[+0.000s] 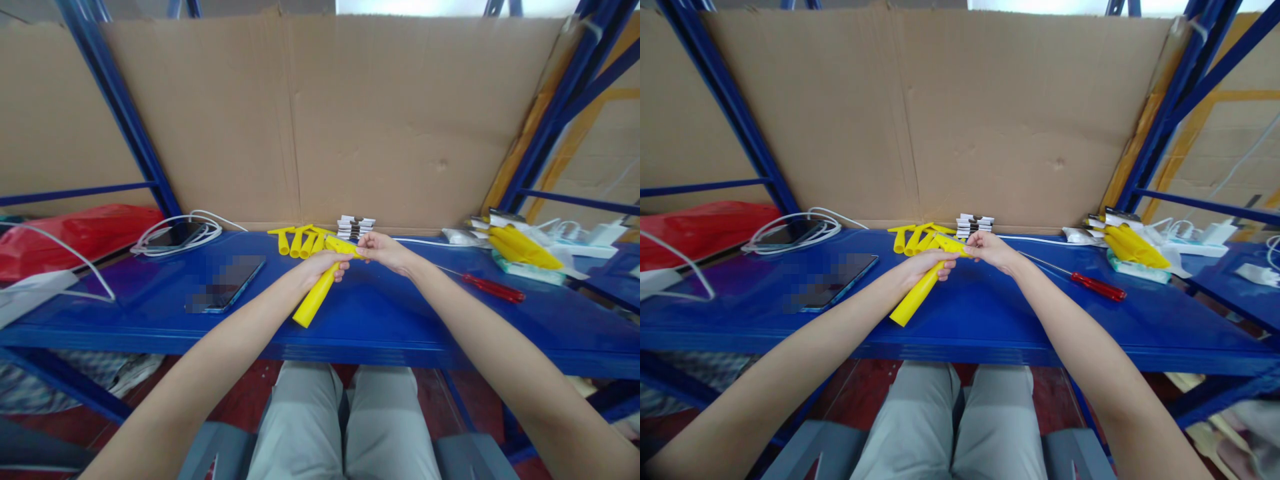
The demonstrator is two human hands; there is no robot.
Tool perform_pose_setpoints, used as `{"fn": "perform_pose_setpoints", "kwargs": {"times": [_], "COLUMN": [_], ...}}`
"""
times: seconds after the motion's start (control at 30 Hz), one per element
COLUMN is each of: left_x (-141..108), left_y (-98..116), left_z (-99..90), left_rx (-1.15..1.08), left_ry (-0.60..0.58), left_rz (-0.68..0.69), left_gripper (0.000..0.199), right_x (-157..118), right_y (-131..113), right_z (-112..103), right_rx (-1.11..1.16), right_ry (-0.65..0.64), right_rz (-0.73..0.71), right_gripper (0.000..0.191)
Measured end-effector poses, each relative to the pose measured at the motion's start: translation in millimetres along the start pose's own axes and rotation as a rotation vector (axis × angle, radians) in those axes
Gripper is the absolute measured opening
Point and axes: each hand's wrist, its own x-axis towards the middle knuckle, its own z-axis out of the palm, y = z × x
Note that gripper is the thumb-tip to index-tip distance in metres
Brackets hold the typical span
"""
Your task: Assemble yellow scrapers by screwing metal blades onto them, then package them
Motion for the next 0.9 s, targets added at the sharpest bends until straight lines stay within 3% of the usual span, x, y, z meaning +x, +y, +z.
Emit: {"fn": "perform_pose_setpoints", "kwargs": {"times": [0.17, 0.33, 0.5, 0.63, 0.8, 0.9], "left_x": [1.9, 2.2, -0.1, -0.1, 0.6, 0.2], "left_y": [-2.1, -1.2, 3.0, 4.3, 5.9, 7.4], "left_z": [-4.0, -6.2, -6.1, -8.4, -8.8, -7.3], "left_rx": [-0.014, -0.048, -0.094, -0.127, -0.123, -0.108], "left_ry": [0.003, 0.007, 0.074, 0.115, 0.156, 0.175], "left_rz": [0.012, 0.033, 0.087, 0.14, 0.122, 0.112], "left_gripper": [0.019, 0.016, 0.018, 0.016, 0.017, 0.017], "right_x": [2.8, 5.1, -3.3, -24.3, -59.5, -76.8], "right_y": [4.2, 5.6, -13.1, -34.6, -38.2, -28.9], "right_z": [-0.1, -1.6, -12.9, -45.6, -106.6, -128.8], "right_rx": [-0.155, -0.544, -0.926, -1.115, -1.344, -1.438], "right_ry": [0.014, 0.132, 0.268, 0.297, 0.073, 0.047], "right_rz": [-0.082, -0.26, -0.338, -0.163, 0.267, 0.434], "right_gripper": [0.021, 0.017, 0.016, 0.016, 0.015, 0.025]}}
